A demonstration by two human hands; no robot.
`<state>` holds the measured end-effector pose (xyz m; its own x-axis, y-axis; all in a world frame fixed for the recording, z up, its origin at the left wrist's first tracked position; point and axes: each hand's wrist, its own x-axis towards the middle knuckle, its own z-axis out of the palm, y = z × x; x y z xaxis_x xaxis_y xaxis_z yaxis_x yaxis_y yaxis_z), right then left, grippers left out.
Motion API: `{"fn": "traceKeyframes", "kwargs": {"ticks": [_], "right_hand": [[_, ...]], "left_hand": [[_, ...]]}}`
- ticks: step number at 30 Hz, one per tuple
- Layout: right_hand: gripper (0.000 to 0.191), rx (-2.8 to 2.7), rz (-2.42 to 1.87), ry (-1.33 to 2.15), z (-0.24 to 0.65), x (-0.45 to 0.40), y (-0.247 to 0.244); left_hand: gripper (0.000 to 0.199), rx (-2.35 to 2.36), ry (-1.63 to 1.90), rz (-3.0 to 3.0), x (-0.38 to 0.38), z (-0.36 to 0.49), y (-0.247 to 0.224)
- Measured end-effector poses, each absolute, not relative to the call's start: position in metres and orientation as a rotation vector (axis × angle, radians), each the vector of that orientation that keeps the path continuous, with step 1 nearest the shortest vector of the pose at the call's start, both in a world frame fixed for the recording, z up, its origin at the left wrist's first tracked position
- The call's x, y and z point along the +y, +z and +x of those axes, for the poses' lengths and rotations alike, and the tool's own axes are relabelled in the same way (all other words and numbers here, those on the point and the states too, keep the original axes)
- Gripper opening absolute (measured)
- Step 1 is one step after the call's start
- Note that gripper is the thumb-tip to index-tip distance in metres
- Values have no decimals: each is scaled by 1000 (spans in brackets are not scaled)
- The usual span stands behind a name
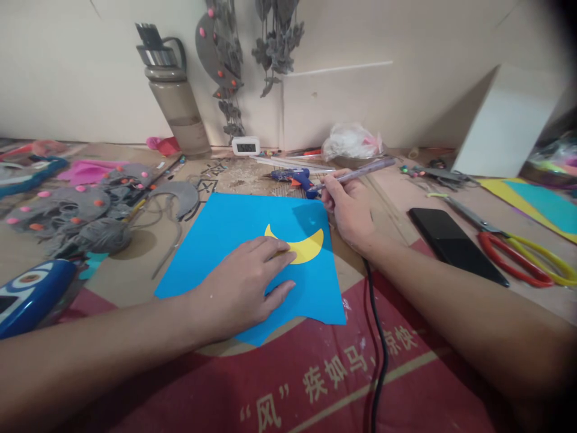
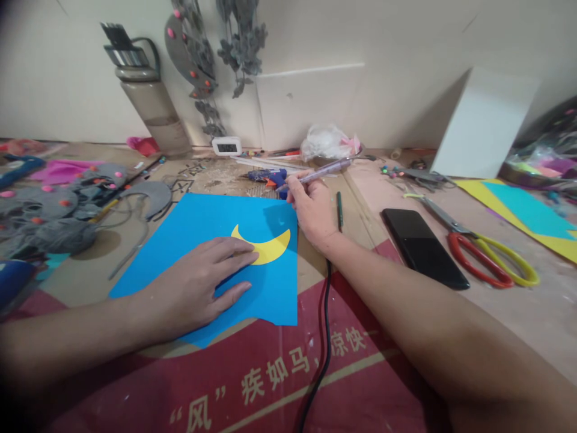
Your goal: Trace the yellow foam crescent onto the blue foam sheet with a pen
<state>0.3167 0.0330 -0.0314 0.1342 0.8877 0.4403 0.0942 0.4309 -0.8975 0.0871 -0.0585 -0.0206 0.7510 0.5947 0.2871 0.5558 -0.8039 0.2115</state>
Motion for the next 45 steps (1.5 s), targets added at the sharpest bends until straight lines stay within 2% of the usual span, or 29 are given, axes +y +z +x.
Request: {"fn": "traceKeyframes", "kwargs": {"ticks": [6, 14, 39, 45], "right_hand": [[26, -1324, -975, 740, 316, 32, -31], [35, -1336, -1005, 718, 316, 33, -31], [31, -1353, -991, 705, 317, 33, -32], [30, -1362, -1008, 709, 316, 31, -30]], "left_hand": [[41, 889, 514, 2869, -57, 87, -21], [40, 797, 510, 2897, -54, 88, -19], [40, 770, 562, 2916, -55, 88, -23], [34, 773, 576, 2899, -55, 87, -21]]}}
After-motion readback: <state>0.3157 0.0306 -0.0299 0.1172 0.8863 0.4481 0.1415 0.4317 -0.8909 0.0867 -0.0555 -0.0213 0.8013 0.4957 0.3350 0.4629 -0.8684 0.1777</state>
